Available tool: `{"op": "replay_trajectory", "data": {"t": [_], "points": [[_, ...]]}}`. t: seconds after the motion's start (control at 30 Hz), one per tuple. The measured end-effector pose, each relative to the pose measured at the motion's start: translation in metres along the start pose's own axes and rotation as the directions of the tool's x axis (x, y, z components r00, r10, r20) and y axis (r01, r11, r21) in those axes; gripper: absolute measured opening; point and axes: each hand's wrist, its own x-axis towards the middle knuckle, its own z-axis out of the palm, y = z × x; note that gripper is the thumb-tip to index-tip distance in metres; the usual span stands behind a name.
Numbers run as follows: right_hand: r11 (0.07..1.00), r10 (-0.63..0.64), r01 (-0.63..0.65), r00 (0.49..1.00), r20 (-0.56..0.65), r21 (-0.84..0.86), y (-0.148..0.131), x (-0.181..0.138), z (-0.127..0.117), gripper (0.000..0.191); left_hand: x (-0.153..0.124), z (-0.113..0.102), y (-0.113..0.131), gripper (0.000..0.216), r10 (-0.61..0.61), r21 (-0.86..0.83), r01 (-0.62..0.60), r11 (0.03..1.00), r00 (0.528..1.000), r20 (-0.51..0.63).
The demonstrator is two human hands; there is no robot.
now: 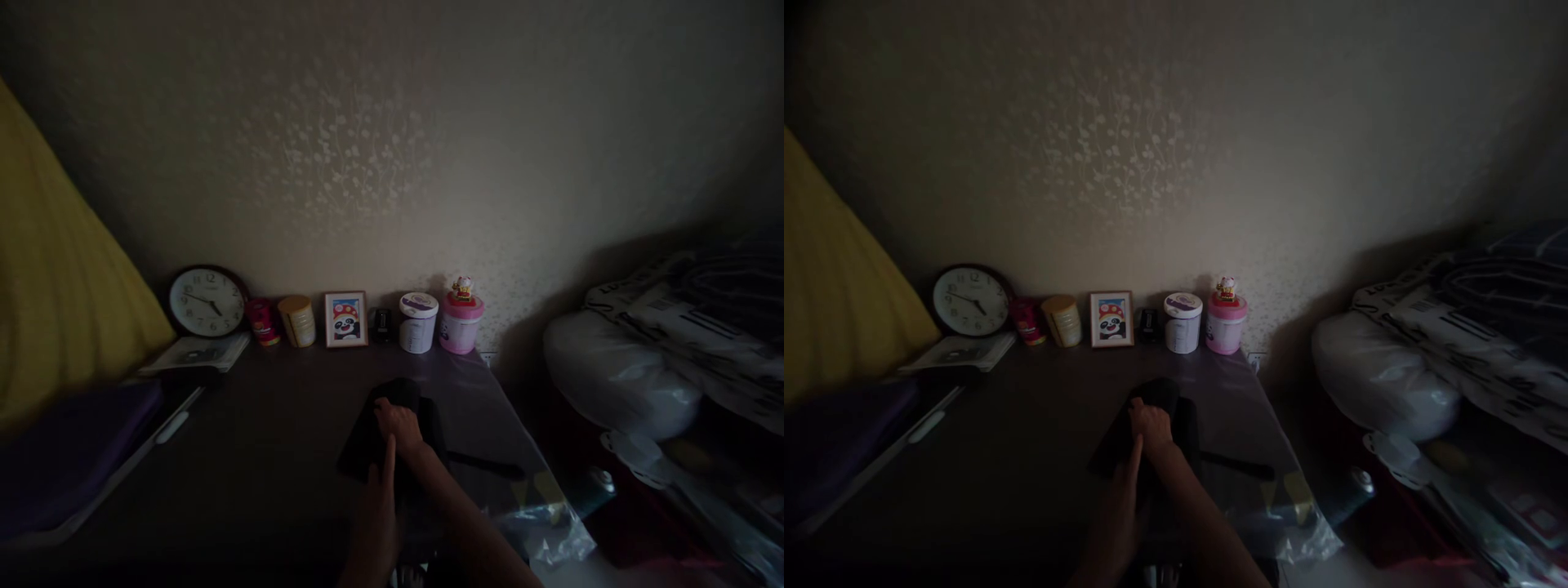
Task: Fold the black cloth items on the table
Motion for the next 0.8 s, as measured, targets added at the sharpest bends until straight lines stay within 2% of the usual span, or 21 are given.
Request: {"op": "replay_trajectory", "data": {"t": [0.07,0.17,0.23,0.33,0.47,0.57,0.8], "points": [[0.983,-0.058,0.059,0.998,-0.011,0.174,0.005,-0.003,-0.006,0.026,-0.001,-0.001,0.002,0.073,0.009,0.043,-0.011,0.999,1.0,0.028],[0.848,-0.13,0.171,0.985,-0.116,0.502,0.013,-0.018,-0.016,0.028,-0.002,0.004,-0.001,0.068,-0.024,0.154,0.019,0.988,0.999,0.03],[0.79,-0.135,0.242,0.965,-0.225,0.563,0.018,-0.033,-0.021,0.027,-0.001,0.01,-0.005,0.062,-0.028,0.2,0.024,0.98,0.999,0.017],[0.797,-0.201,0.356,0.918,-0.342,0.488,0.026,-0.057,-0.018,0.023,0.001,0.016,-0.01,0.06,0.003,0.207,-0.001,0.978,1.0,-0.007],[0.822,-0.362,0.471,0.866,-0.345,0.32,0.04,-0.063,-0.002,0.026,0.002,0.016,-0.008,0.058,-0.039,0.281,0.035,0.959,0.999,0.008],[0.848,-0.401,0.476,0.864,-0.306,0.234,0.053,-0.043,0.006,0.028,0.001,0.012,-0.002,0.058,-0.091,0.313,0.077,0.947,0.995,0.029],[0.913,-0.329,0.371,0.916,-0.229,0.171,0.077,0.022,0.014,0.033,0.002,0.002,0.007,0.062,-0.178,0.267,0.151,0.952,0.981,0.079]]}}
